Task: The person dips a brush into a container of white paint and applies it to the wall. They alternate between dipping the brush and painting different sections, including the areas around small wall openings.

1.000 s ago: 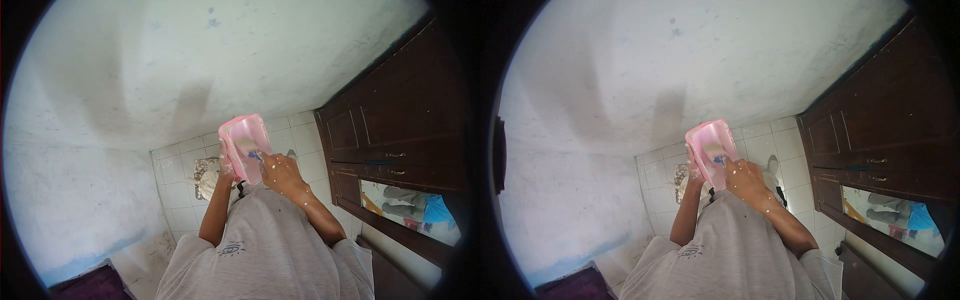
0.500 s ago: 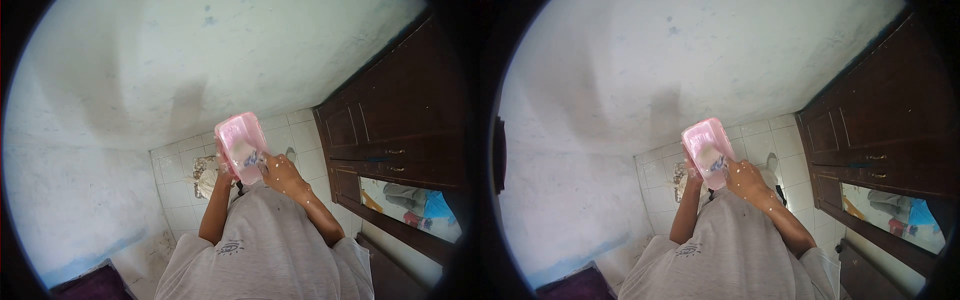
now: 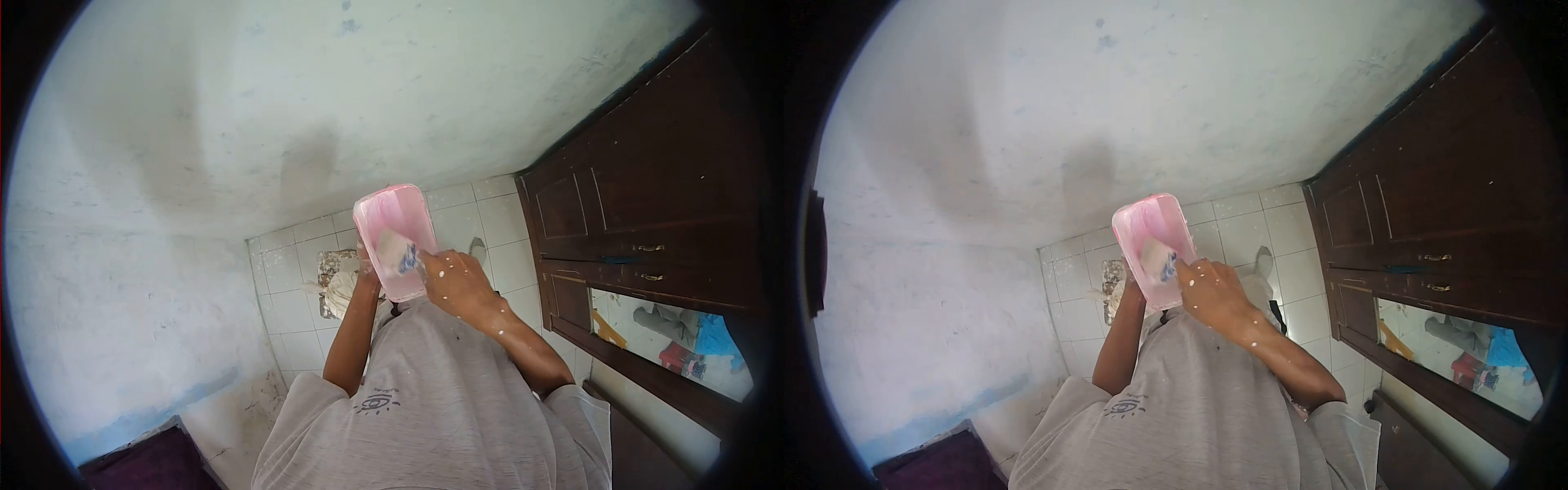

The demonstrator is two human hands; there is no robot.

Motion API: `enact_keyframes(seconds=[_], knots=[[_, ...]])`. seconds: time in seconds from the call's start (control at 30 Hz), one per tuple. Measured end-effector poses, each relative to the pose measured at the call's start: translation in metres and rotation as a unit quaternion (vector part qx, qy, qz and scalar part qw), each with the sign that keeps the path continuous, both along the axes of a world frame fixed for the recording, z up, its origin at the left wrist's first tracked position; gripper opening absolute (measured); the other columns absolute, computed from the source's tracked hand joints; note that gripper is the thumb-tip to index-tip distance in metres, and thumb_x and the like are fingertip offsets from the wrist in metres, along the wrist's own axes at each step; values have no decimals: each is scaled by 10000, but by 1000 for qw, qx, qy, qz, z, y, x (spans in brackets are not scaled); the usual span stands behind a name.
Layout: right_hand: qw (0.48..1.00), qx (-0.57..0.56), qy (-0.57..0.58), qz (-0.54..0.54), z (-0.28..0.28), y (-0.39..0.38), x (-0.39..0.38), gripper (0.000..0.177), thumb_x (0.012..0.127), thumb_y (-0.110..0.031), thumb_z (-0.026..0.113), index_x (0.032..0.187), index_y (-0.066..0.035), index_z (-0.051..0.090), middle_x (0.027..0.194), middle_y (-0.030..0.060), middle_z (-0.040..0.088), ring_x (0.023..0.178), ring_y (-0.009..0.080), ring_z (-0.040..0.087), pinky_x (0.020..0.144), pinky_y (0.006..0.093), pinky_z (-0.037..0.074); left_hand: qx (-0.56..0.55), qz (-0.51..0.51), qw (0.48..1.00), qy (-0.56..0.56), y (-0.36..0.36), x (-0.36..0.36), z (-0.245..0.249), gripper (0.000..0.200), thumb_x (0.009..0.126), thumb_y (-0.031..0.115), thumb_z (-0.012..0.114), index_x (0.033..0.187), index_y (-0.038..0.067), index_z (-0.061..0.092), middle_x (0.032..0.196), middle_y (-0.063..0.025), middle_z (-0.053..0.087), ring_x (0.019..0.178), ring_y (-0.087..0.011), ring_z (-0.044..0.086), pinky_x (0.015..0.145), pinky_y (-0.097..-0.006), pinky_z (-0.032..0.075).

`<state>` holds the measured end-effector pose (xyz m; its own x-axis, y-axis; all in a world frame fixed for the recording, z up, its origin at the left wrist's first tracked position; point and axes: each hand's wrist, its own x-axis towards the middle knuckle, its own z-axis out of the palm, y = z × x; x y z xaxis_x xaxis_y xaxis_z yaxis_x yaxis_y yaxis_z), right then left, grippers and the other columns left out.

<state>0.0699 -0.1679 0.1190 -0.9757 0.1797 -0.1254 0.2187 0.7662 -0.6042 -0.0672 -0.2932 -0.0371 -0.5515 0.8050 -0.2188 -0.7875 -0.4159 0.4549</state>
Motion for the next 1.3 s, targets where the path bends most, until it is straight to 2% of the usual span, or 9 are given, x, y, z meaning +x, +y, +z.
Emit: enact_keyframes(seconds=[0.13, 0.3, 0.4, 0.6, 0.73, 0.93, 1.0, 1.1, 1.3], knots=[[998, -9, -34, 50, 19, 15, 3, 261, 853, -90, 558, 1065, 58, 594, 796, 238, 645, 763, 400, 642, 724, 476, 503, 58, -23, 998, -25, -6, 1, 4, 825, 861, 686, 467, 1435, 105, 348, 1387, -112, 463, 1221, -290, 498, 989, -472, 469], [992, -31, 61, -102, 17, 7, -15, 193, 849, -78, 555, 991, 51, 565, 760, 231, 634, 737, 417, 633, 746, 496, 491, 123, -54, 990, -46, 1, 5, 13, 847, 849, 707, 462, 1437, 109, 346, 1386, -111, 465, 1220, -290, 500, 987, -472, 470], [998, -19, 3, -61, 2, -6, -12, 205, 846, -68, 546, 1014, 48, 561, 743, 231, 631, 752, 425, 627, 748, 511, 479, -64, -1, 998, 19, 2, 14, 17, 883, 832, 746, 434, 1444, 118, 333, 1392, -113, 457, 1222, -284, 499, 986, -481, 469], [990, -111, -51, -64, 9, 16, 2, 262, 868, -78, 528, 1084, 68, 550, 756, 270, 621, 785, 446, 613, 763, 517, 473, 139, 1, 986, -96, -4, 11, -7, 833, 848, 708, 457, 1419, 108, 373, 1348, -130, 499, 1202, -306, 518, 981, -476, 479], [977, -157, -2, -142, 28, 15, -10, 280, 882, -107, 541, 1094, 75, 557, 766, 283, 617, 778, 454, 608, 774, 512, 475, -7, 2, 1000, -16, 6, 12, -15, 946, 771, 784, 445, 1428, 111, 340, 1367, -122, 480, 1209, -302, 512, 999, -477, 468], [991, -69, 62, -97, 10, 13, -7, 277, 872, -121, 568, 1078, 64, 583, 788, 271, 629, 803, 443, 610, 782, 486, 476, -59, -23, 998, -2, 3, 10, -16, 967, 750, 778, 481, 1438, 116, 324, 1383, -117, 463, 1233, -307, 494, 1036, -493, 435], [999, -22, -25, -11, 16, 31, 2, 293, 854, -112, 581, 1091, 62, 585, 844, 260, 639, 835, 431, 612, 782, 474, 478, 29, -12, 999, -41, 4, 9, -14, 831, 864, 695, 392, 1445, 106, 315, 1406, -124, 448, 1255, -284, 480, 1052, -457, 420], [997, -26, -77, 16, 24, 42, 5, 299, 849, -105, 575, 1100, 57, 586, 880, 247, 640, 855, 417, 617, 784, 474, 483, 126, -32, 990, -49, 6, 7, 5, 861, 851, 712, 399, 1452, 103, 302, 1420, -132, 429, 1263, -295, 472, 1059, -468, 408], [989, 36, 74, -121, 2, 18, -9, 234, 860, -118, 558, 1019, 49, 595, 829, 240, 637, 828, 412, 623, 786, 485, 490, -51, 9, 998, 27, 11, 11, -8, 989, 755, 784, 483, 1460, 118, 290, 1411, -120, 431, 1253, -306, 467, 1042, -499, 417]])
